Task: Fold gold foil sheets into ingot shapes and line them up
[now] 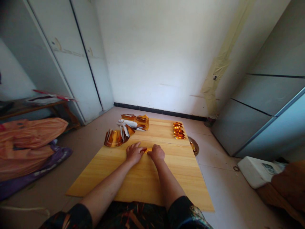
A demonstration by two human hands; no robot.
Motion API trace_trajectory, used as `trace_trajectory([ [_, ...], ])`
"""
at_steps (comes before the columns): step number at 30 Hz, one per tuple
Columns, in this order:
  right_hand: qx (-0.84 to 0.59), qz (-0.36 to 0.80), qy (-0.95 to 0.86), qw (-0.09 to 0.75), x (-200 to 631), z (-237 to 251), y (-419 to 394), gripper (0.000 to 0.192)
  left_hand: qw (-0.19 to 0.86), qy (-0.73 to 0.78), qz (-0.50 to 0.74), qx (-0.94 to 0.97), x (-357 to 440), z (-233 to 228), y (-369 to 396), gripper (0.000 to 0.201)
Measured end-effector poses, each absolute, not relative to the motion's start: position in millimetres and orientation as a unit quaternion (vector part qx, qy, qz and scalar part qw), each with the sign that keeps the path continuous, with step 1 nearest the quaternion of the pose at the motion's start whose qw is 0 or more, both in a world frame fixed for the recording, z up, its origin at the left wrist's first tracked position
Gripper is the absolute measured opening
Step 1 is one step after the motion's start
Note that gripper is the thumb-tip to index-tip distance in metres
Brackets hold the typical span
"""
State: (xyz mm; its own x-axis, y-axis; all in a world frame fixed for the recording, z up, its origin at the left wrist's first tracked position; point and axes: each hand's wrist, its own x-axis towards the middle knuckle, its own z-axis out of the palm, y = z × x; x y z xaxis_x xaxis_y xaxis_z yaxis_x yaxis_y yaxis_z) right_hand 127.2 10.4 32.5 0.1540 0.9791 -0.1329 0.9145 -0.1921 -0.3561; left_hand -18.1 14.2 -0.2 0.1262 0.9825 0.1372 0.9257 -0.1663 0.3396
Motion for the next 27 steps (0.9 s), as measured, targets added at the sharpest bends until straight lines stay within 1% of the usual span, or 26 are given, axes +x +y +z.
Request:
trace_trajectory([
  [5,-0.753,0.190,-0.616,0.133,143.1,28.8,13.4,0.011,0.091,0.639,0.155,0.748,-19.9,3.0,12.5,0.031],
  [8,-0.750,0.201,-0.611,0.153,152.4,26.0,14.2,0.010,0.099,0.634,0.138,0.755,-22.0,2.7,13.1,0.038],
  [11,-0.753,0.214,-0.600,0.165,159.7,23.9,14.5,0.013,0.098,0.627,0.132,0.762,-23.7,0.2,14.5,0.043],
  [17,-0.756,0.217,-0.593,0.171,169.3,20.2,15.0,0.018,0.077,0.621,0.139,0.768,-23.4,-2.8,14.0,0.043],
  [19,-0.749,0.204,-0.600,0.193,170.7,16.7,15.5,0.021,0.078,0.622,0.141,0.767,-22.9,-1.9,12.1,0.044],
  [21,-0.731,0.178,-0.617,0.230,170.5,12.4,15.6,0.027,0.075,0.619,0.148,0.768,-22.6,-0.9,9.8,0.044],
  [23,-0.706,0.153,-0.645,0.250,168.7,9.3,14.8,0.034,0.069,0.610,0.155,0.774,-22.3,-0.5,8.0,0.043],
  [27,-0.687,0.140,-0.686,0.195,162.5,10.6,11.7,0.038,0.055,0.605,0.168,0.776,-21.9,-2.0,6.9,0.041],
])
